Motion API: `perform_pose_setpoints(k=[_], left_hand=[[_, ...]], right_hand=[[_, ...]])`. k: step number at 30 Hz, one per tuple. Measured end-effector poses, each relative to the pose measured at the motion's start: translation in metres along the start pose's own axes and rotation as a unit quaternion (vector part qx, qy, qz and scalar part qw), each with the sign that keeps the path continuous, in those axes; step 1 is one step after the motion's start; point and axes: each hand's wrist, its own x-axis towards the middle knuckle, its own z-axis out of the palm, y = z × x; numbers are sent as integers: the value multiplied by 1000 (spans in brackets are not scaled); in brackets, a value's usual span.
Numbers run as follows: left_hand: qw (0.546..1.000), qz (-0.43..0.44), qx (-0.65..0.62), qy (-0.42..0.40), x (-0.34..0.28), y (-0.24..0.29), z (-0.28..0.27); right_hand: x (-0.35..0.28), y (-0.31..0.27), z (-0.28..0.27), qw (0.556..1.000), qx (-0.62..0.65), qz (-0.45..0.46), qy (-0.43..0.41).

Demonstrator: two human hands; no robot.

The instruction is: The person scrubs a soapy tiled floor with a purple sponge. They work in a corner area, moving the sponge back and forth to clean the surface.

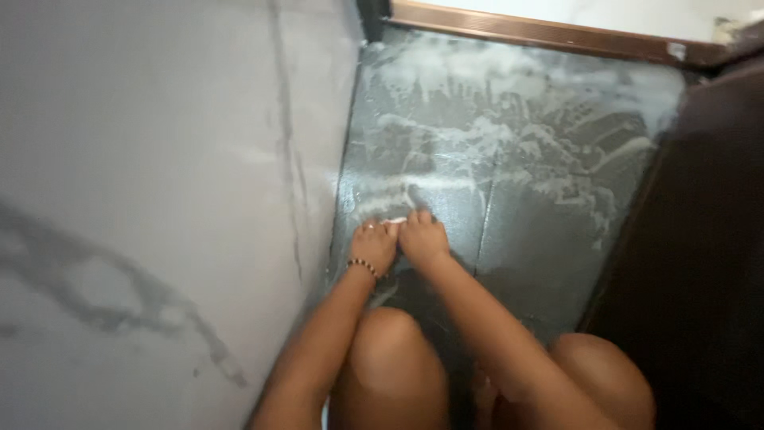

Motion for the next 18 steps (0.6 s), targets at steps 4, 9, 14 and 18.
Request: perform_pose_setpoints(k=[4,9,14,18], left_hand=[[998,54,-1,27,44,4,-4],[998,58,8,36,122,15,-38],[999,34,-38,7,94,44,-40],[985,167,-21,24,47,70,-25]], right_hand=[[10,30,5,997,14,50,-49],[49,83,-22,993,4,108,55],[9,72,-11,984,76,162,7],[-53,62,17,970,91,217,-55]])
